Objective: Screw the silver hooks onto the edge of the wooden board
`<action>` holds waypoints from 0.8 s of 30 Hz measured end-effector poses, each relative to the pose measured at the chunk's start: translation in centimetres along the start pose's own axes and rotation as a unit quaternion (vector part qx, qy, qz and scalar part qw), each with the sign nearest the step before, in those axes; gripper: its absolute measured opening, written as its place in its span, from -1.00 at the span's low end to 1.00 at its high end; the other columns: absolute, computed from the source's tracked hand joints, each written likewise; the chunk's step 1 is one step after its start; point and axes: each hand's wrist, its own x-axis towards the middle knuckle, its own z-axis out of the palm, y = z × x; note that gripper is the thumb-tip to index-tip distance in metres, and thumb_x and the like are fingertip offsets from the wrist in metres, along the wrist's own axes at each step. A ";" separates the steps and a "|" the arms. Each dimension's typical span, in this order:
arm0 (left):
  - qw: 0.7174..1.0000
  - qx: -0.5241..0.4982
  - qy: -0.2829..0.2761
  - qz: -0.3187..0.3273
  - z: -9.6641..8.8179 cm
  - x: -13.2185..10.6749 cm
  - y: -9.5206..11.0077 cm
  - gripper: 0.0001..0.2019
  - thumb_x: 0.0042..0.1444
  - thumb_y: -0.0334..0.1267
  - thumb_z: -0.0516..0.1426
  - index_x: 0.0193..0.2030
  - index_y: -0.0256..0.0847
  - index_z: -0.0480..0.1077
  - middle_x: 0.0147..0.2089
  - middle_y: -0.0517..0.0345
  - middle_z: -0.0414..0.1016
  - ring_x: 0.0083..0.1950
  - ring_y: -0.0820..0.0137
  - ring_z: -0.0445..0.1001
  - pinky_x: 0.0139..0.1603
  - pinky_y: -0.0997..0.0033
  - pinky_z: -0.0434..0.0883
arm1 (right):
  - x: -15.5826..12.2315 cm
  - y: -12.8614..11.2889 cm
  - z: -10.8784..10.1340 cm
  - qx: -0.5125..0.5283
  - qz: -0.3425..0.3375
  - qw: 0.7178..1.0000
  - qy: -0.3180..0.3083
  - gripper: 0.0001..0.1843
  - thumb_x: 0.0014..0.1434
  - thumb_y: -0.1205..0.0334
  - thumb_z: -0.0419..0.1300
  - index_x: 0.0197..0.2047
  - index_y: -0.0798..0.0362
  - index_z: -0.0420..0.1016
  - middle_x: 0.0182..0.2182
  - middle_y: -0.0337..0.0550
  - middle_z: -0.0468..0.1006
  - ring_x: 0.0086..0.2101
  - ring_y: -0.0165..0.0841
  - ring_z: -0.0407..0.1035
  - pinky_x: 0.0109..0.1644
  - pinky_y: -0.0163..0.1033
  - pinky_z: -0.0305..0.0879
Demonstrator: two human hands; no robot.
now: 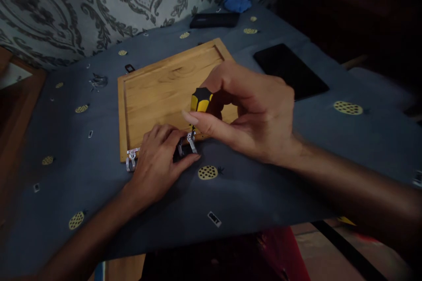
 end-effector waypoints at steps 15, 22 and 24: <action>1.000 -0.006 0.002 0.001 -0.1 0.0 0.0 -0.71 0.20 -0.06 0.24 -0.05 -0.18 0.45 -0.05 0.03 0.49 0.02 0.11 0.42 0.07 0.01 0.38 | 0.5 0.3 -0.4 0.130 0.000 0.988 -0.081 -0.87 0.26 0.19 0.28 -0.19 0.06 0.50 -0.31 -0.28 0.55 -0.40 -0.52 0.40 -0.36 -0.39 0.35; 1.000 0.014 0.018 0.012 0.3 -0.2 -0.3 -0.66 0.20 0.00 0.23 -0.03 -0.20 0.45 -0.12 0.07 0.49 -0.05 0.14 0.44 -0.06 0.10 0.40 | 0.3 0.4 0.2 0.136 -0.010 0.990 -0.031 -0.67 0.13 0.15 0.40 -0.45 0.06 0.33 -0.47 -0.34 0.41 -0.48 -0.53 0.29 -0.49 -0.40 0.22; 1.000 0.015 0.018 0.013 0.3 -0.3 -0.4 -0.66 0.21 0.01 0.22 -0.06 -0.22 0.45 -0.12 0.06 0.49 -0.05 0.13 0.44 -0.06 0.10 0.40 | 0.3 0.4 0.4 0.140 -0.015 0.990 -0.028 -0.64 0.13 0.12 0.40 -0.46 0.06 0.30 -0.47 -0.34 0.40 -0.48 -0.53 0.29 -0.50 -0.40 0.22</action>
